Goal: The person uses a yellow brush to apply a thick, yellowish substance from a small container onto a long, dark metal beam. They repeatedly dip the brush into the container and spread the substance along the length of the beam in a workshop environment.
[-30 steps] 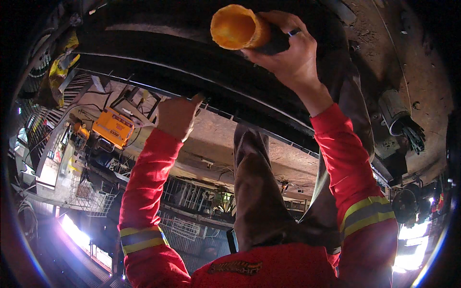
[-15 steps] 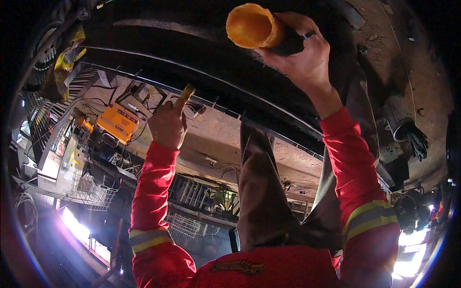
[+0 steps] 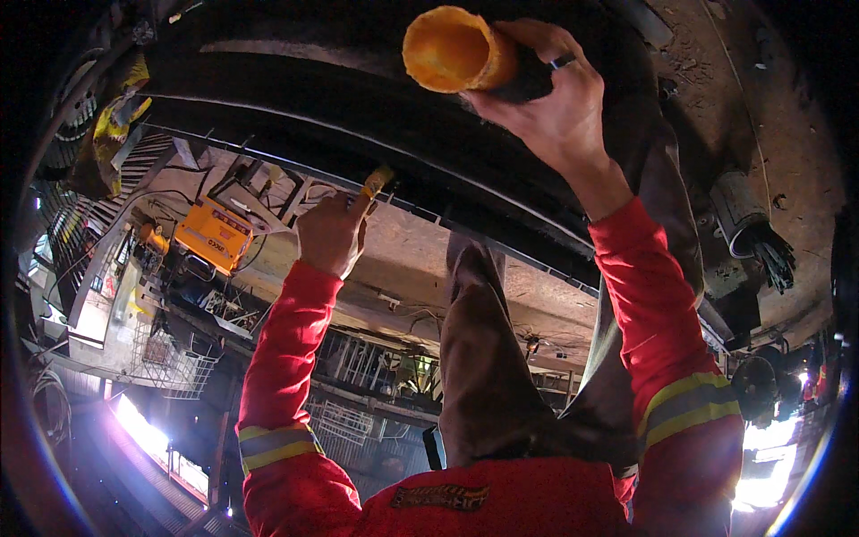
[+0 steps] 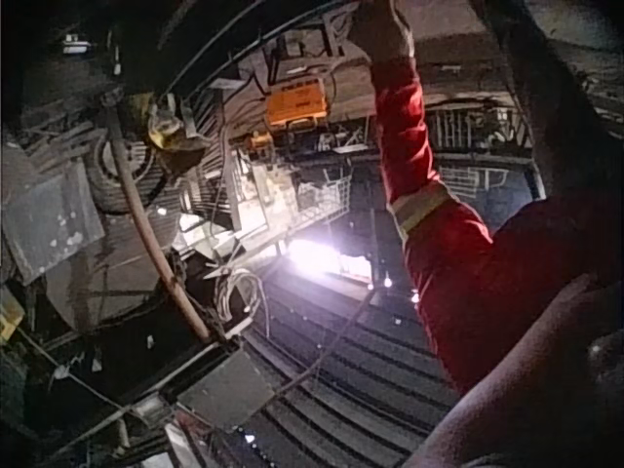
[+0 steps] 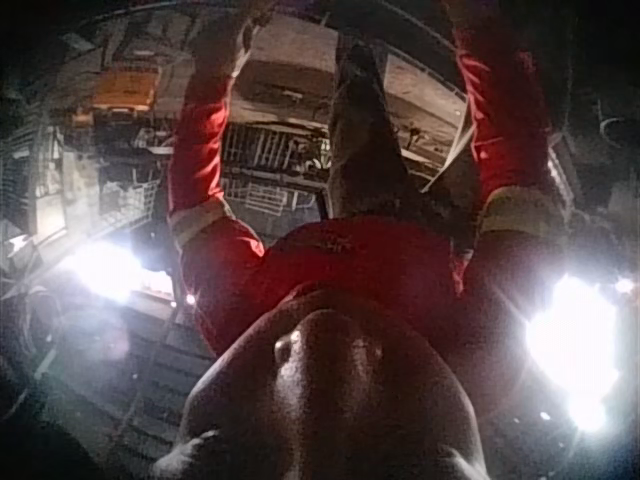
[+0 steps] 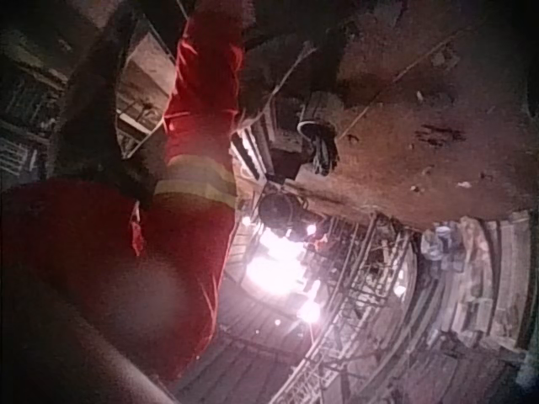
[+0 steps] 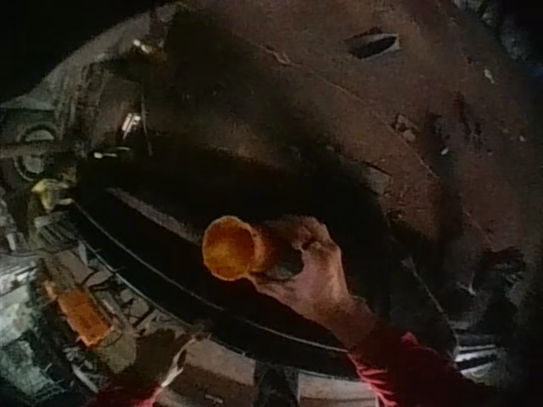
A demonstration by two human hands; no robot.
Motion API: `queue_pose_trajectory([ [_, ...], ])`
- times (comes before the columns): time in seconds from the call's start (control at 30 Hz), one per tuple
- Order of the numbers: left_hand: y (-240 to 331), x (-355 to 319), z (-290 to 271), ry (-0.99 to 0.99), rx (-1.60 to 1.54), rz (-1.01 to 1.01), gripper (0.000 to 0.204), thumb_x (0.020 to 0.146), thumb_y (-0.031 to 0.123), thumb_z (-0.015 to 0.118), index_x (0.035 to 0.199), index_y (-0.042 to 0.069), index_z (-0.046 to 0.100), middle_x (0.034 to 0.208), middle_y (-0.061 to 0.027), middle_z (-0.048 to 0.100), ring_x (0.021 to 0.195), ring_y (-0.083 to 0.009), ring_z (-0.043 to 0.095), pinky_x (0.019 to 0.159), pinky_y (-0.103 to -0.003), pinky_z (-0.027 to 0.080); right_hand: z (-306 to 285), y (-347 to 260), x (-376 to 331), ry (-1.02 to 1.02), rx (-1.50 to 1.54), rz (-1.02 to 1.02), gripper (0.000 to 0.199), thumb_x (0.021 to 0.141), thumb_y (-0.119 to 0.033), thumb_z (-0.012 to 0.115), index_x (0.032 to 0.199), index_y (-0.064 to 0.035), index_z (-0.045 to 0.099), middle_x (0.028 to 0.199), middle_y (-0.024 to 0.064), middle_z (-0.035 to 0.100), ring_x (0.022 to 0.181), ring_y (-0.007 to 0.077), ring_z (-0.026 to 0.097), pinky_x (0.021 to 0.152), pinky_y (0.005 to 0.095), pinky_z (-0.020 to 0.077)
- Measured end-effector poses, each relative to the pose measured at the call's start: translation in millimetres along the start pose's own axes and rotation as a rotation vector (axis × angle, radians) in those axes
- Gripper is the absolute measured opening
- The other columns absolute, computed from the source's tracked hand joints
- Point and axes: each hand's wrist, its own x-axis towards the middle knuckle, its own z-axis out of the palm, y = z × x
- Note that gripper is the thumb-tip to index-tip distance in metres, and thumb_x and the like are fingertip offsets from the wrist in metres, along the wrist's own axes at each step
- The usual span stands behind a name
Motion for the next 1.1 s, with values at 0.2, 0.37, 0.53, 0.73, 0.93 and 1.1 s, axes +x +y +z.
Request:
queue_pose_trajectory([
  [0.2, -25.1, -11.6, -5.5, -0.047, 0.185, -0.167, 0.026, 0.080, 0.019, 0.068, 0.104, 0.013, 0.059, 0.072, -0.0071, 0.058, 0.065, -0.0259, 0.062, 0.052, -0.040, 0.049, -1.6, 0.0, 0.2, 0.007, 0.030, -0.003, 0.054, 0.060, -0.016, 0.090, 0.107, -0.0049, 0.066, 0.104, 0.0094, 0.067, 0.097, 0.0222, 0.067, 0.086, 0.0314, 0.0537],
  [0.37, -26.6, -16.9, -34.4, -0.062, -0.025, -0.203, 0.025, 0.082, 0.019, 0.068, 0.105, 0.013, 0.059, 0.074, -0.0101, 0.063, 0.065, -0.0288, 0.064, 0.055, -0.041, 0.051, -4.6, 2.5, -0.2, -0.006, 0.008, 0.032, 0.055, 0.060, -0.017, 0.090, 0.108, -0.0048, 0.065, 0.105, 0.0095, 0.067, 0.096, 0.0221, 0.067, 0.088, 0.0316, 0.0529],
  [0.53, -44.3, 6.3, -4.7, -0.068, 0.161, -0.309, 0.026, 0.086, 0.029, 0.062, 0.108, 0.015, 0.058, 0.068, -0.0116, 0.064, 0.060, -0.0325, 0.063, 0.053, -0.046, 0.051, -5.4, -1.6, 1.3, -0.019, 0.057, 0.063, 0.055, 0.061, -0.019, 0.090, 0.108, -0.0048, 0.065, 0.105, 0.0097, 0.067, 0.096, 0.0220, 0.067, 0.088, 0.0318, 0.0526],
  [0.73, -17.6, 16.6, 7.1, -0.148, 0.145, -0.226, 0.024, 0.085, 0.026, 0.061, 0.108, 0.018, 0.058, 0.065, -0.0101, 0.063, 0.058, -0.0305, 0.063, 0.050, -0.045, 0.050, -1.9, 1.1, -0.9, -0.028, 0.039, 0.066, 0.055, 0.061, -0.020, 0.089, 0.108, -0.0072, 0.066, 0.105, 0.0088, 0.067, 0.098, 0.0239, 0.065, 0.088, 0.0341, 0.0518],
  [0.93, -31.5, 33.1, -0.8, -0.235, 0.103, -0.244, 0.026, 0.083, 0.029, 0.063, 0.107, 0.019, 0.060, 0.066, -0.0110, 0.065, 0.059, -0.0319, 0.065, 0.052, -0.044, 0.052, 0.1, 1.0, -3.4, 0.003, 0.074, 0.072, 0.055, 0.059, -0.022, 0.089, 0.107, -0.0098, 0.066, 0.106, 0.0078, 0.067, 0.100, 0.0260, 0.064, 0.090, 0.0363, 0.0506],
  [1.1, -4.3, 37.9, -6.4, -0.232, 0.068, -0.199, 0.030, 0.081, 0.028, 0.065, 0.109, 0.017, 0.061, 0.067, -0.0106, 0.065, 0.060, -0.0316, 0.065, 0.054, -0.045, 0.052, -1.5, -3.8, -0.9, -0.026, 0.051, 0.065, 0.053, 0.061, -0.018, 0.089, 0.107, -0.0047, 0.066, 0.106, 0.0095, 0.067, 0.096, 0.0225, 0.067, 0.088, 0.0315, 0.0530],
])
